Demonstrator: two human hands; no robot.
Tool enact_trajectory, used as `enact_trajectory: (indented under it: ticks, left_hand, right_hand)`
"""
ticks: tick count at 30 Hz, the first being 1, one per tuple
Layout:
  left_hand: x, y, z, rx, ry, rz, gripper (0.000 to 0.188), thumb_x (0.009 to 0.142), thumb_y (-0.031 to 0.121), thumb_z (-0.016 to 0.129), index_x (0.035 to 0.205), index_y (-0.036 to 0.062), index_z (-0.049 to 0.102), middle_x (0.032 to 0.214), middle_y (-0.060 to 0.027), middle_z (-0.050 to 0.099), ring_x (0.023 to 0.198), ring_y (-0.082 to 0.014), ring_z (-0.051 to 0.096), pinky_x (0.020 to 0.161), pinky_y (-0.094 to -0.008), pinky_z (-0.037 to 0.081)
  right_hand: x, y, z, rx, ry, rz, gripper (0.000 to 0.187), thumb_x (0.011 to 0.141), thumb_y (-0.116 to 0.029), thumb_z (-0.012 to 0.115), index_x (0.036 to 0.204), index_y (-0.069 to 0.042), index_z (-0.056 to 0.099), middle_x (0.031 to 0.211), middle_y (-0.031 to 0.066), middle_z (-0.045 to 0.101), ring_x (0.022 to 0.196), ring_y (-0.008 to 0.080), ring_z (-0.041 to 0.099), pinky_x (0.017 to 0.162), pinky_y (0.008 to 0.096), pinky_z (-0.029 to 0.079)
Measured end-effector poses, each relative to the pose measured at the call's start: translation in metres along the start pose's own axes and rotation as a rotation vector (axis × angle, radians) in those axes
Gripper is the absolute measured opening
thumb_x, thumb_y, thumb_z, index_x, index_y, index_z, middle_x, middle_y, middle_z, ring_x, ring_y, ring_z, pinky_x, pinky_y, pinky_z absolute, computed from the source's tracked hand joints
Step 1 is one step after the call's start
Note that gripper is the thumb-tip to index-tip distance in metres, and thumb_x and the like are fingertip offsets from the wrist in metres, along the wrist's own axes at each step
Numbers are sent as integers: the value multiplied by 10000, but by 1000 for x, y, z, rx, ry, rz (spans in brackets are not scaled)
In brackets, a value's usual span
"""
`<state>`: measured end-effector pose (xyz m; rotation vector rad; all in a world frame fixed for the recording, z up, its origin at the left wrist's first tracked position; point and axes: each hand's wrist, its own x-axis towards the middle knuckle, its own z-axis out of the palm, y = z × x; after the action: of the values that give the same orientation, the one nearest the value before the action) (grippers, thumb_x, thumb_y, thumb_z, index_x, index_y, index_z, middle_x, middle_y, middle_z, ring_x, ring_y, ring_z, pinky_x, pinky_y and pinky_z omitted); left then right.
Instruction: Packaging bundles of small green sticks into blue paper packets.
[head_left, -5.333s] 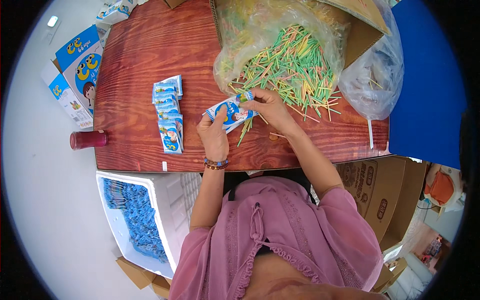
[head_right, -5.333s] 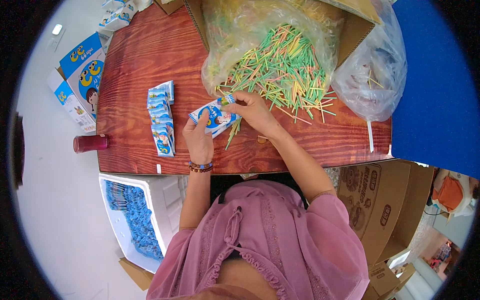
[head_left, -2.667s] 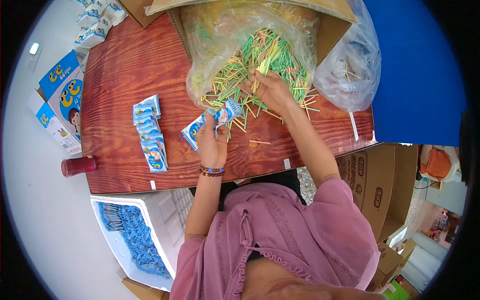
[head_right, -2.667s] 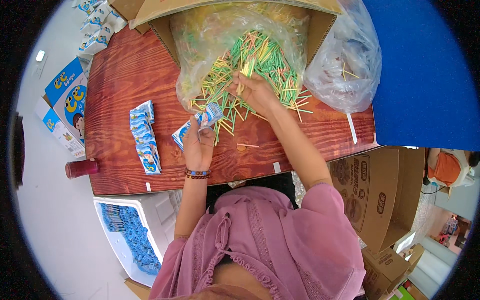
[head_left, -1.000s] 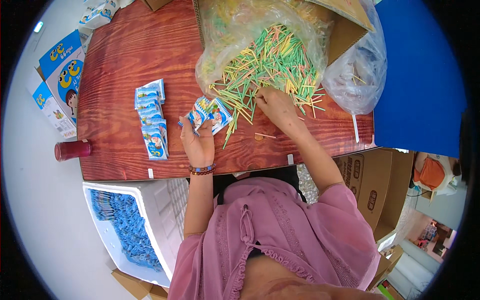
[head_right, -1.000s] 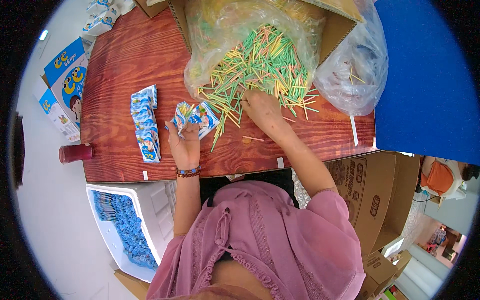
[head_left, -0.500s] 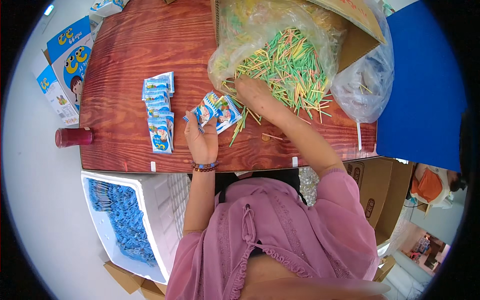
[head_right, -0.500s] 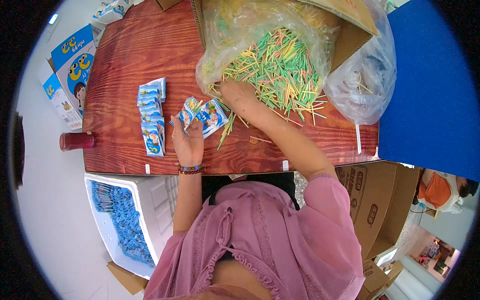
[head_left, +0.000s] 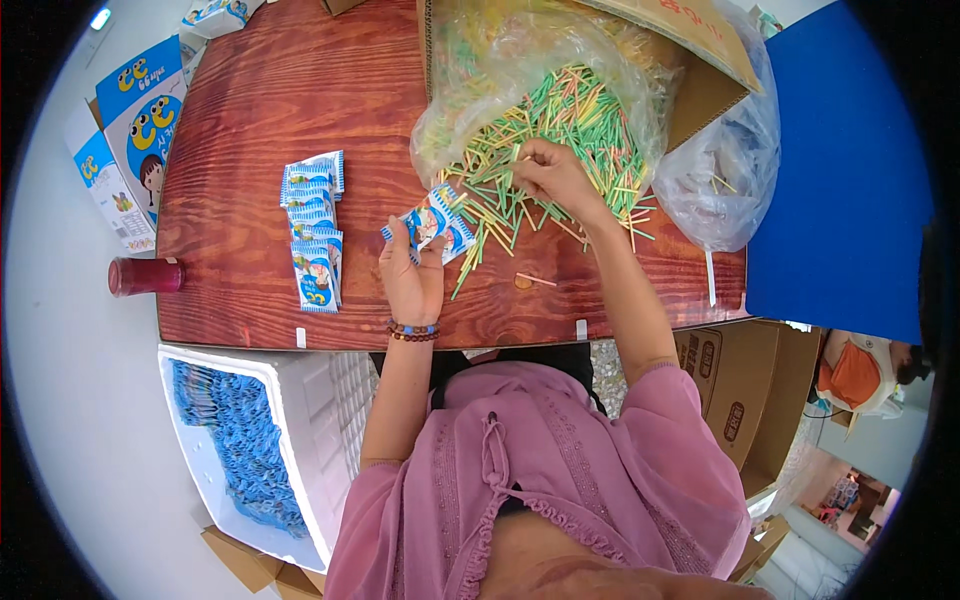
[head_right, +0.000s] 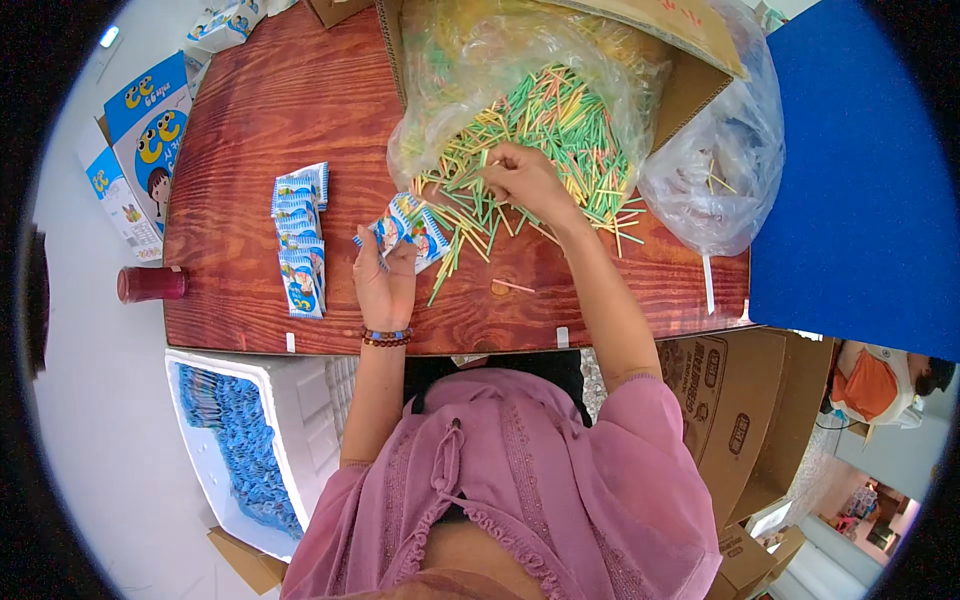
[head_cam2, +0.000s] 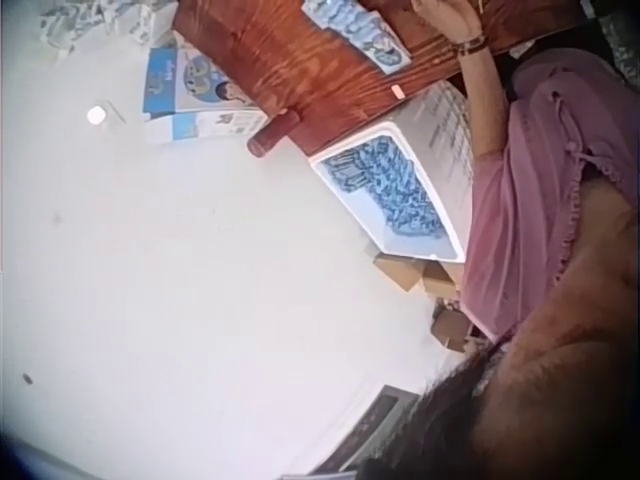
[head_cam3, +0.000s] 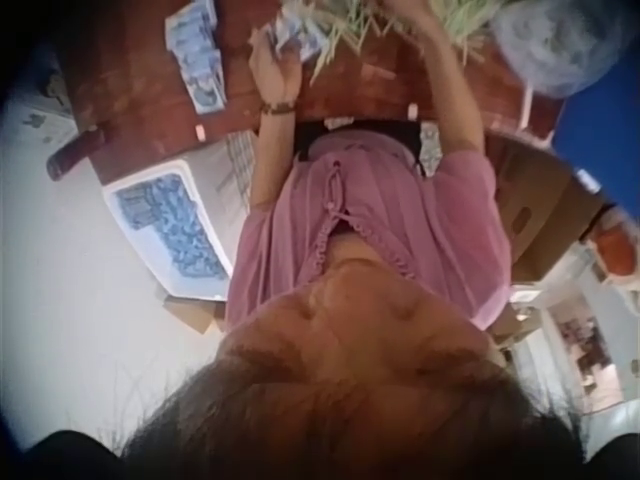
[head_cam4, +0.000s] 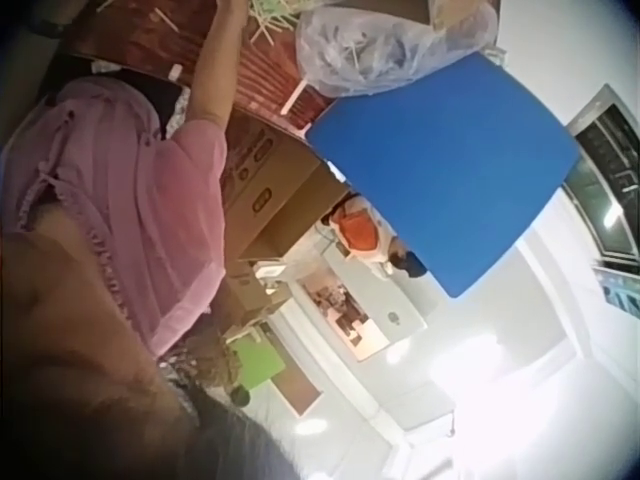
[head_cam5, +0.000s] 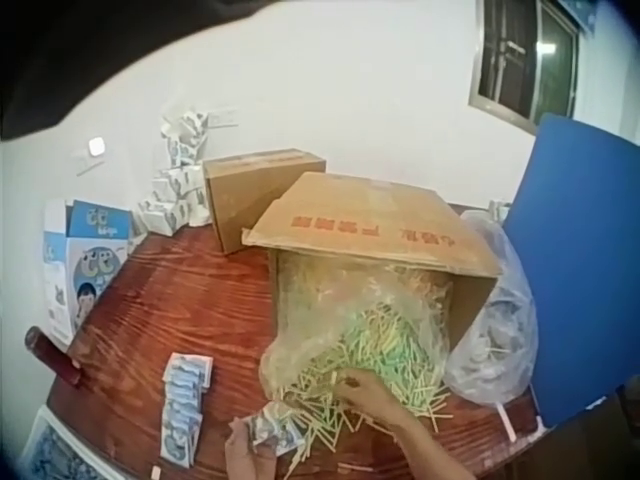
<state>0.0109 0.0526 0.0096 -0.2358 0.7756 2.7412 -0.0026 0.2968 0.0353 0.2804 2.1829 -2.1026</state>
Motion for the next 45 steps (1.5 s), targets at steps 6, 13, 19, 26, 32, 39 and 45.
enact_trajectory:
  ticks: [6,13,19,26,32,39,45]
  left_hand:
    - [4,-10,0,-45,24,-49,268,975,305,582,965,44,643,992,-50,687,900,-145,637,812,-324,510]
    - [-4,-7,11,-43,-48,-13,274,998,282,539,995,24,632,1034,-74,688,946,-175,654,867,-360,523]
    - [-8,2,6,-18,-20,-3,279,998,281,538,1009,20,636,1052,-86,686,971,-177,653,868,-346,526]
    - [-7,7,2,73,-1,52,309,1015,316,491,1094,39,603,1094,-62,664,1015,-176,625,871,-363,506]
    - [2,6,-10,-139,-82,31,321,985,329,550,1113,43,621,1111,-57,669,1012,-169,632,886,-345,511]
    - [-2,6,-2,-185,-105,61,334,967,305,580,1175,44,594,1187,-64,645,1084,-197,611,959,-396,482]
    - [-3,14,-12,-220,-164,98,306,977,280,561,1197,68,589,1212,-58,635,1110,-201,595,987,-416,453]
  right_hand:
    - [-38,-36,29,368,83,-182,102,913,-100,623,830,-80,568,718,13,634,498,43,496,387,187,311]
    - [-42,-51,53,319,-45,-127,84,915,-94,631,858,-53,586,702,4,611,470,38,502,354,184,273]
    - [-38,-66,56,306,-98,-71,130,899,-106,660,813,-51,579,682,2,606,446,29,480,345,187,260]
    - [-33,-73,83,47,-107,-152,101,889,-95,667,818,-45,615,669,-16,610,488,30,493,417,183,350]
    - [-47,-80,95,-400,-85,-425,199,868,-82,673,1060,-31,667,916,24,577,814,74,542,684,234,435]
    - [-50,-71,115,-389,61,-322,204,841,-99,723,1014,-17,649,825,32,634,699,71,547,610,232,434]
    - [-40,-73,126,-361,-36,-649,165,818,-121,702,954,-32,676,896,95,659,769,228,659,654,324,507]
